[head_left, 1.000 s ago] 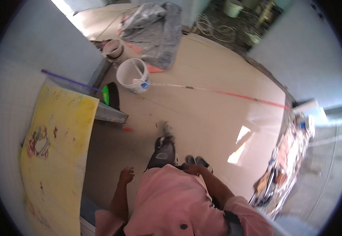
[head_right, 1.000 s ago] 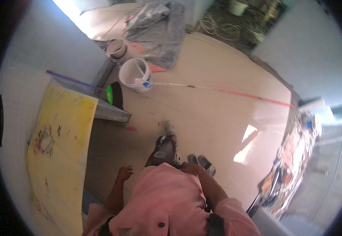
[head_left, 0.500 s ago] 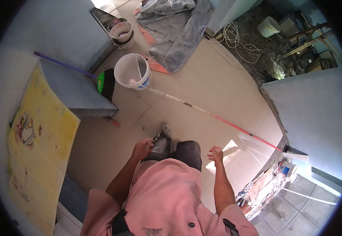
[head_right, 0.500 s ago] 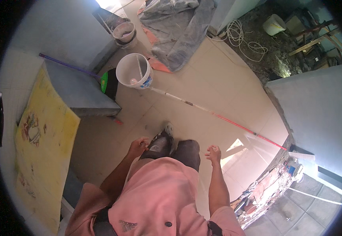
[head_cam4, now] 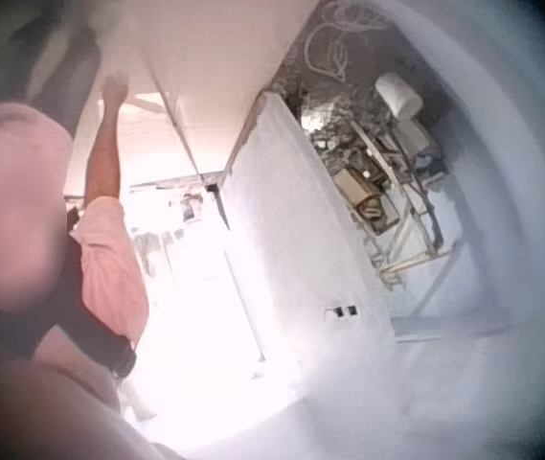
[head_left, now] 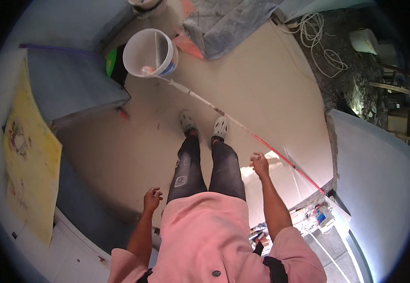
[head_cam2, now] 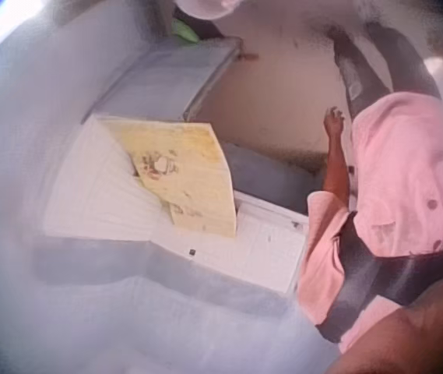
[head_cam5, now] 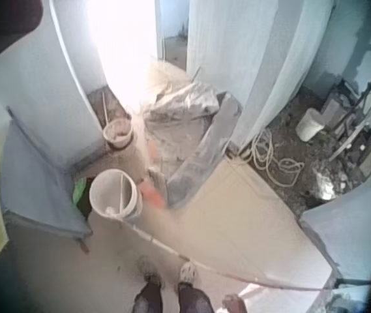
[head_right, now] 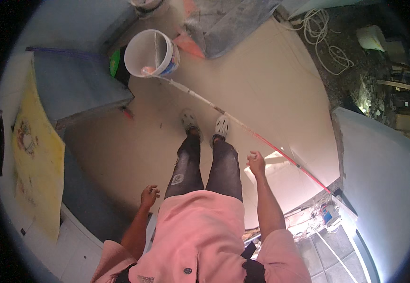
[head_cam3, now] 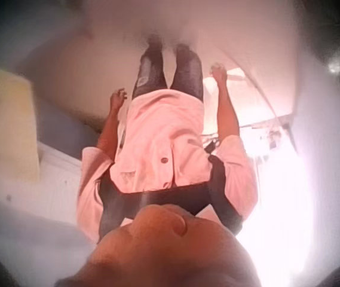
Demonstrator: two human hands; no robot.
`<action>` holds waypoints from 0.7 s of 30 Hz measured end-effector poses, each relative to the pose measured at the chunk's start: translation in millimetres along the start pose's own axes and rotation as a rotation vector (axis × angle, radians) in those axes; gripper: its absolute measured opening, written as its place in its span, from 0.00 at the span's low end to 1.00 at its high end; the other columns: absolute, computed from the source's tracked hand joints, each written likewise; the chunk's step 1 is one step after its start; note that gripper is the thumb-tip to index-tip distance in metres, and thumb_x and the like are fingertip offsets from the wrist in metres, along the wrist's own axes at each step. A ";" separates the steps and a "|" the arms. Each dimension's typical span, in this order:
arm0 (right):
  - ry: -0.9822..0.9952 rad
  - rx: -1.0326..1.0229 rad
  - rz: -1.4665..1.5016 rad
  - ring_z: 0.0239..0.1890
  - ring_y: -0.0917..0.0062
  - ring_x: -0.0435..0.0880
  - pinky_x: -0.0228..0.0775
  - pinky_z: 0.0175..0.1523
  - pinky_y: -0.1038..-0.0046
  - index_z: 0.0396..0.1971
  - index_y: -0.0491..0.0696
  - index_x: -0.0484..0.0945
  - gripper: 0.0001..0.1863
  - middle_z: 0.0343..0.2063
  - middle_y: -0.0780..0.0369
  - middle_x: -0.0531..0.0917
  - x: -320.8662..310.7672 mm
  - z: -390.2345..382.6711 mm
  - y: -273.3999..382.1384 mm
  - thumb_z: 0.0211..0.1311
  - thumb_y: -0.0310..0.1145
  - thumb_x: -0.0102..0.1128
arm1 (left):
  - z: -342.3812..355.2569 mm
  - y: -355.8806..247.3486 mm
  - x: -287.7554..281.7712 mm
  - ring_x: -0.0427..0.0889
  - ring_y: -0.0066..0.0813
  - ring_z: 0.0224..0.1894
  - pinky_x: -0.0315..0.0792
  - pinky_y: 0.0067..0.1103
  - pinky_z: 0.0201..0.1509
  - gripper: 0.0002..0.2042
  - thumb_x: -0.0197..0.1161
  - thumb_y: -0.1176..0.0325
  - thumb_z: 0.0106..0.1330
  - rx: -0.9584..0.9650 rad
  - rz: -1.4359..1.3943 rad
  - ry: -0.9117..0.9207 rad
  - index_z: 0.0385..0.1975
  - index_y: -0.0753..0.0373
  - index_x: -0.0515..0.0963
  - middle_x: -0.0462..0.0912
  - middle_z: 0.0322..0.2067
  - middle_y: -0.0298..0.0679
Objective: The person paints a ceiling using a long-handled roller, then clears a cluttered desk by moving clothes, a phone, and other items aside. They place a large foam board on the desk, dip the roller in a bucket, and resume painting the ceiling.
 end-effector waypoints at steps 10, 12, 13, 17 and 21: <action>0.180 -0.053 -0.150 0.24 0.74 0.84 0.74 0.37 0.71 0.46 0.46 0.75 0.19 0.29 0.55 0.83 -2.2 56.2 41.3 0.57 0.39 0.59 | -33.1 -18.1 60.3 0.83 0.41 0.37 0.73 0.31 0.43 0.12 0.55 0.64 0.65 0.055 0.045 -0.156 0.41 0.65 0.78 0.83 0.32 0.45; 0.198 -0.083 -0.235 0.32 0.68 0.85 0.74 0.43 0.67 0.46 0.47 0.75 0.20 0.33 0.54 0.83 10.6 87.0 44.7 0.56 0.41 0.59 | -37.5 -11.7 63.0 0.82 0.43 0.35 0.72 0.32 0.41 0.12 0.54 0.63 0.65 0.021 0.047 -0.184 0.38 0.65 0.78 0.82 0.30 0.47; 0.104 -0.201 -0.338 0.41 0.61 0.83 0.72 0.48 0.63 0.46 0.48 0.75 0.21 0.36 0.53 0.83 21.3 110.5 23.1 0.55 0.43 0.60 | -41.8 -15.3 64.1 0.82 0.44 0.34 0.72 0.33 0.41 0.13 0.53 0.60 0.66 0.066 0.171 -0.206 0.35 0.65 0.78 0.81 0.29 0.46; 0.222 -0.232 -0.505 0.46 0.60 0.79 0.71 0.50 0.61 0.43 0.47 0.75 0.22 0.43 0.53 0.78 63.7 176.5 3.5 0.46 0.37 0.67 | -48.4 6.3 95.3 0.83 0.40 0.37 0.74 0.30 0.44 0.11 0.57 0.62 0.64 -0.156 0.052 -0.152 0.36 0.62 0.80 0.83 0.31 0.45; -0.001 -0.381 -0.825 0.49 0.58 0.75 0.65 0.53 0.53 0.52 0.49 0.69 0.31 0.44 0.52 0.75 114.1 240.5 -17.5 0.45 0.39 0.70 | -26.8 6.5 116.5 0.83 0.39 0.41 0.74 0.27 0.47 0.11 0.59 0.67 0.62 -0.147 0.133 -0.157 0.41 0.64 0.79 0.83 0.37 0.47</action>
Point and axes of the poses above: each hand's wrist, its own z-axis towards the middle knuckle, its own x-axis out of the palm, y = z × x, the point moved 1 cm from there along z, towards the middle knuckle
